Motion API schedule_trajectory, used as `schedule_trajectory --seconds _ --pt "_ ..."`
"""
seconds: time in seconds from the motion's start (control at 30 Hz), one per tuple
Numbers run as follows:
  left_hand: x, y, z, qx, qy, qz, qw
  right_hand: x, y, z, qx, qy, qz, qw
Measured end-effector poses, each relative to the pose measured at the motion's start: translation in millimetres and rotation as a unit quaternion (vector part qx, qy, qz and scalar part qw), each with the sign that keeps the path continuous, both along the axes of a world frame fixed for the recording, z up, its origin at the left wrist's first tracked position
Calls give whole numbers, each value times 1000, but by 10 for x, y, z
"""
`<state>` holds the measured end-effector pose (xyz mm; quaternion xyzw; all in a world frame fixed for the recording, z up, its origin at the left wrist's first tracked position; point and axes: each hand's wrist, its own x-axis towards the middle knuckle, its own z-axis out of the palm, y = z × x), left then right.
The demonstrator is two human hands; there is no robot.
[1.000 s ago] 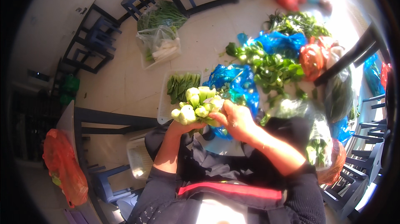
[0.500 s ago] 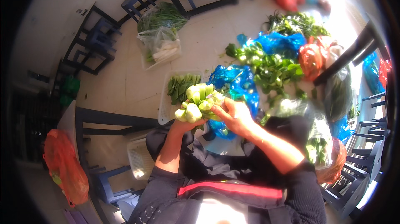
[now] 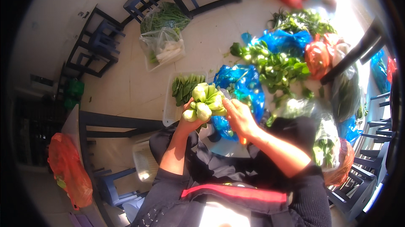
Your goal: The person sits on the floor and trims leafy green vegetables by hand, removing outer leaves and unwanted parts. The trimmed pieces are placed into a white basket while the person continues to handle and separate the vegetables.
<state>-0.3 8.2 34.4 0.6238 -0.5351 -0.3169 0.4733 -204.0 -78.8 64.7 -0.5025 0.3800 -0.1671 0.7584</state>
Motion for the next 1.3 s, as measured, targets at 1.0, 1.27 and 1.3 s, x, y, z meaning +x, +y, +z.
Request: schedule_trajectory --seconds 1.0,1.27,1.3 --pt "-88 -37 97 -117 -358 9 926 -46 -135 265 -434 99 64 893" --pt "-51 -21 42 -130 -424 7 896 14 -65 177 -430 124 114 887" --pt "-92 -36 104 -120 -427 20 896 8 -78 150 -409 116 121 897"
